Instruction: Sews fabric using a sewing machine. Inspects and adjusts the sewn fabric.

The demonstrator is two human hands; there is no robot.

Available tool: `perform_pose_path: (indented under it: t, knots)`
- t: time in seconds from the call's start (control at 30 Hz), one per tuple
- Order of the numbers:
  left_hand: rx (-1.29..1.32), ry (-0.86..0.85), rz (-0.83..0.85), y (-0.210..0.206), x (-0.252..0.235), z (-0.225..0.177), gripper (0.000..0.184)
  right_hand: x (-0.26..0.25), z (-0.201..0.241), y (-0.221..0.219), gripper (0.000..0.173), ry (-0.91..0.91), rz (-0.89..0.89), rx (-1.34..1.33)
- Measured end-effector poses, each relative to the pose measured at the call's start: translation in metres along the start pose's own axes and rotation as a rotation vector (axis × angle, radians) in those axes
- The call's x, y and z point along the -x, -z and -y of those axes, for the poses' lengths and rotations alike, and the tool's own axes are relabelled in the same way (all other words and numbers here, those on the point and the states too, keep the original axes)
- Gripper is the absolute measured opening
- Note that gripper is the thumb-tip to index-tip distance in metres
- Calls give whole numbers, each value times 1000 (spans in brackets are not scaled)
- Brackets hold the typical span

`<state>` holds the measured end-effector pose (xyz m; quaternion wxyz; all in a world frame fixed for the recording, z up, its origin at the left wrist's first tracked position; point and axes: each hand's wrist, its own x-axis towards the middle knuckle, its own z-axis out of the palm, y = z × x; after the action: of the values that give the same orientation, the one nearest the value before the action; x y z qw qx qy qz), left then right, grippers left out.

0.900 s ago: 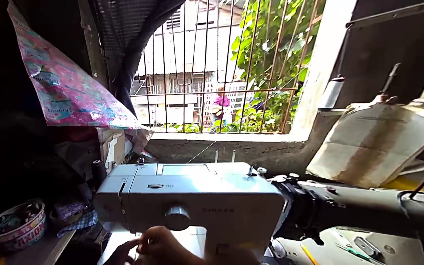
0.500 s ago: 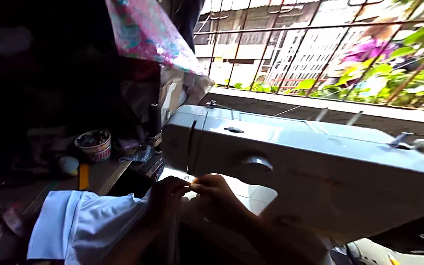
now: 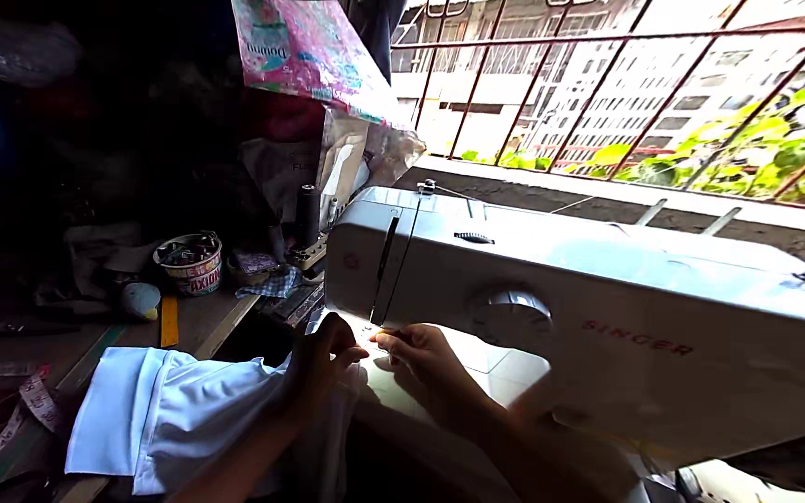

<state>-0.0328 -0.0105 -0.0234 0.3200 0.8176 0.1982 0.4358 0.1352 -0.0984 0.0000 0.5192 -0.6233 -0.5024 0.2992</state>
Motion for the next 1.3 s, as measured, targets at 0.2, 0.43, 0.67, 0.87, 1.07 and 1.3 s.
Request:
perform_pose_path:
  t: [0.2,0.43,0.67,0.87,1.07,1.3]
  knots:
    - [-49,-157,-22,-3,1,9,13,0,3,3,19,8,61,37]
    - [-50,-151,-31,-5,-2,7,13,-1,-1,0,12,82,68,142]
    - [-111,-18,-34,-2,-2,-4,18,0,1,-2,17,39,39,187]
    - [-69,135,6,-3,-8,-13,15,3,6,-4,16,9,20,199]
    - [-72,163,25,-2,-9,-13,13,4,8,-4,15,4,1,187]
    - [-134,166,49,0,-12,-16,7,4,11,-5,14,2,-9,193]
